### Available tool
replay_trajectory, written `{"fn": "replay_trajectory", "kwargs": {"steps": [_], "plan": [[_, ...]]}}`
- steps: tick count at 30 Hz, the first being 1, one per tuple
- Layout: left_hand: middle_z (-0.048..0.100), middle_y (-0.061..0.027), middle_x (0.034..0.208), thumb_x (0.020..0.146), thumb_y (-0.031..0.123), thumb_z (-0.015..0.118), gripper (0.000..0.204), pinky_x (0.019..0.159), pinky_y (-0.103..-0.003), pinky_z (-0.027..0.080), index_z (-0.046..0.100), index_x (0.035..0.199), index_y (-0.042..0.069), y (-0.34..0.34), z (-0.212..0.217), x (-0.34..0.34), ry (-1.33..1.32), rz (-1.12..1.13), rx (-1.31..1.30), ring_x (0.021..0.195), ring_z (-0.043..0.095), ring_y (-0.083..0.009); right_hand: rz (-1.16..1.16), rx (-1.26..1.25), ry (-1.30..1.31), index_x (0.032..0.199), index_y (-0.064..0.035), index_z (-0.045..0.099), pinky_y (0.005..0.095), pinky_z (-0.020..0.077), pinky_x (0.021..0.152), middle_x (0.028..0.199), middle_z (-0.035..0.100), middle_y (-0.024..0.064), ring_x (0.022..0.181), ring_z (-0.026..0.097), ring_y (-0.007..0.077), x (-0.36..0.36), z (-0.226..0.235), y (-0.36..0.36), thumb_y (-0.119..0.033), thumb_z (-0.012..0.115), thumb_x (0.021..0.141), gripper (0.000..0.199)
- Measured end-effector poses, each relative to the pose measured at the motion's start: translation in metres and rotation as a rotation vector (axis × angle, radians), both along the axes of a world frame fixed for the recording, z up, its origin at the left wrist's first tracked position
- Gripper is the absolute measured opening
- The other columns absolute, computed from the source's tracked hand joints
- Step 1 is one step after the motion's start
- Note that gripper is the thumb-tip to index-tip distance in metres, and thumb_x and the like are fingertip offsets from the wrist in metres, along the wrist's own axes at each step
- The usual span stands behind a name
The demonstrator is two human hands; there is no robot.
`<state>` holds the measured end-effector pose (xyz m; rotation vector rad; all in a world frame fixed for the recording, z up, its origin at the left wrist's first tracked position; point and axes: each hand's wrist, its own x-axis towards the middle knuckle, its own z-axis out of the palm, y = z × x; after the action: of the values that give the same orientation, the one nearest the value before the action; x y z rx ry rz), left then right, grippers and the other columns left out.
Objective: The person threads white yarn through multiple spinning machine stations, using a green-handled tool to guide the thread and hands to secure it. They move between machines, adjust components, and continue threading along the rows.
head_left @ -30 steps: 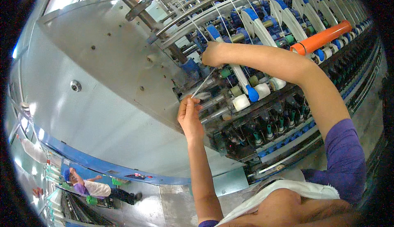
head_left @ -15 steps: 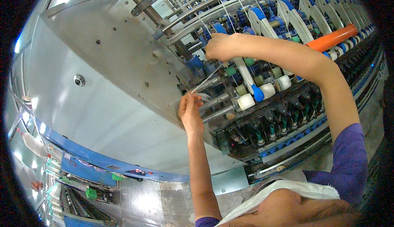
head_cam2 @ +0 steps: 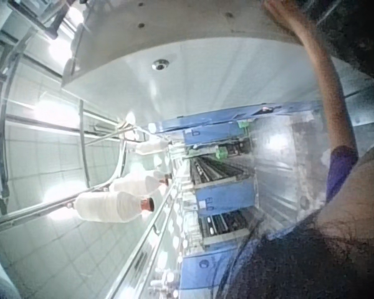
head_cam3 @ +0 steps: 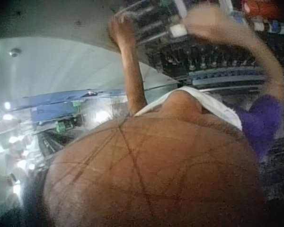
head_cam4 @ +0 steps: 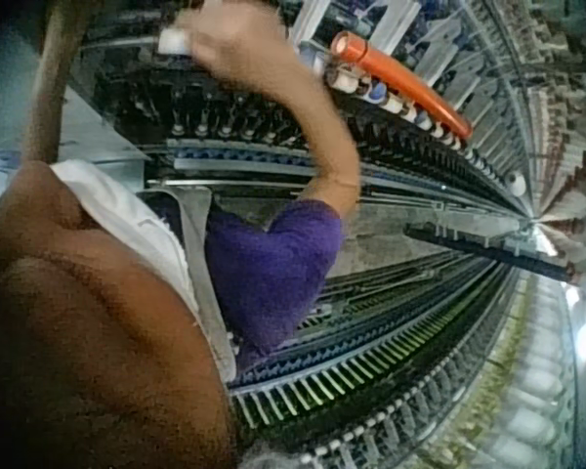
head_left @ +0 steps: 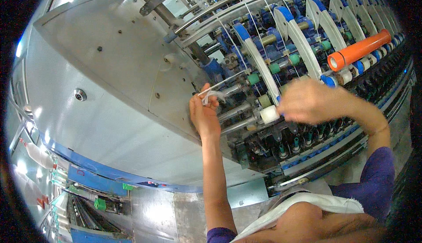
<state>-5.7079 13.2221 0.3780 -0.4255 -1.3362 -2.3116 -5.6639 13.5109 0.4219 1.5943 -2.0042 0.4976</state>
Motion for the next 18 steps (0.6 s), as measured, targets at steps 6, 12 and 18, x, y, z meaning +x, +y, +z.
{"fn": "replay_trajectory", "kwargs": {"steps": [6,12,18], "plan": [[0.056,-0.0164,0.099,0.094,0.025,0.042,0.021,0.063,-0.028,0.042,0.048,0.087,0.006,0.008,0.007,-0.01,-0.012,0.016,0.036,0.068,0.051,-0.0136,0.197,0.172,-0.839,0.102,-0.007,0.059,0.0371,0.0484,0.066,0.083,0.062,0.012,0.076,0.061,0.028,0.048,-0.105,-0.003,-0.024,0.056,0.083,0.026],[0.053,-0.0052,0.074,0.094,0.022,0.044,0.018,0.06,-0.027,0.04,0.047,0.085,0.007,0.017,0.011,-0.02,-0.089,0.114,-0.127,0.061,0.045,-0.0123,0.15,0.163,-1.102,0.098,-0.0032,0.06,0.0359,0.0476,0.068,0.088,0.063,0.0131,0.078,0.061,0.0259,0.063,-0.214,-0.024,-0.024,0.055,0.083,0.026],[0.05,-0.0018,0.072,0.094,0.022,0.044,0.018,0.058,-0.025,0.038,0.048,0.083,0.008,0.021,0.009,-0.026,-0.052,0.137,-0.202,0.061,0.045,-0.0102,0.267,0.393,-1.21,0.099,-0.0024,0.06,0.0351,0.047,0.069,0.091,0.064,0.0131,0.08,0.061,0.0246,0.078,-0.303,-0.065,-0.022,0.055,0.081,0.027]]}}
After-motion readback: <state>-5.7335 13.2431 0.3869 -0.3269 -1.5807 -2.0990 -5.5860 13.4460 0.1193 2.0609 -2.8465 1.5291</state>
